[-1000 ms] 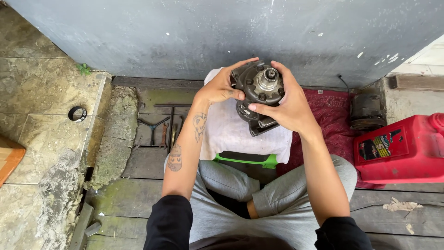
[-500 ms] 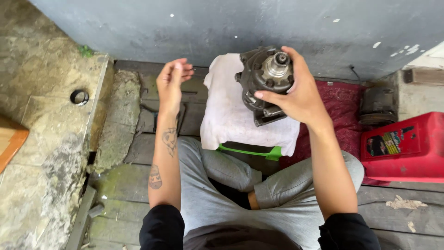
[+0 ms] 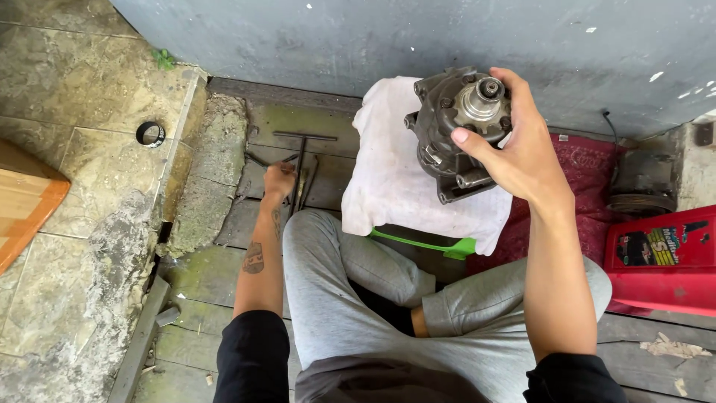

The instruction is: Disassembling an automotive AC compressor by removing bolts and separating the housing

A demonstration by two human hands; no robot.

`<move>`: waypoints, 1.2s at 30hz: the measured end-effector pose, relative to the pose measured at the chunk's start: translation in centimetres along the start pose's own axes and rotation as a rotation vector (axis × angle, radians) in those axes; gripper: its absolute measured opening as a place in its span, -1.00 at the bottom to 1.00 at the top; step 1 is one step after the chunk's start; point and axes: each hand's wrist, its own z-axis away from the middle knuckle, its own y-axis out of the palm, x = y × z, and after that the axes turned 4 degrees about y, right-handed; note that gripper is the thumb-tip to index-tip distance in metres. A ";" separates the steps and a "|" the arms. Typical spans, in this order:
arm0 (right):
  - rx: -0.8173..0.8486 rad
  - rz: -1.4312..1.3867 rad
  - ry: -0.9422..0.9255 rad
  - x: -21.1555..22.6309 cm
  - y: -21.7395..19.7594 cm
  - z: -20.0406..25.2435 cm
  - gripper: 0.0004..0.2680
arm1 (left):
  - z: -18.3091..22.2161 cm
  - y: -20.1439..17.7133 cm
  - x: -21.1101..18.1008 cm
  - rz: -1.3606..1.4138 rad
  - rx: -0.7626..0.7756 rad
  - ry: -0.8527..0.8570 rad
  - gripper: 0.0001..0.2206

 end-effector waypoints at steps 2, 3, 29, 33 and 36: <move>0.008 0.010 -0.005 -0.2 -0.1 0.0 -0.45 | -1.1 1.9 2.3 -0.062 0.014 0.016 -0.81; 0.016 0.018 -0.011 -0.4 -0.2 0.0 -0.46 | -1.6 2.8 3.4 -0.126 0.026 0.032 -0.84; 0.033 -0.042 -0.040 -0.7 -0.1 -0.4 -0.44 | -2.9 2.6 8.3 -0.669 -0.218 -0.224 -0.73; 0.025 -0.053 0.013 -0.5 -0.3 0.0 -0.43 | -4.6 3.7 10.6 -0.786 -0.183 -0.174 -0.59; 0.023 0.003 0.049 -0.7 -0.2 -0.1 -0.40 | -3.0 3.1 8.8 -0.600 -0.188 -0.113 -0.57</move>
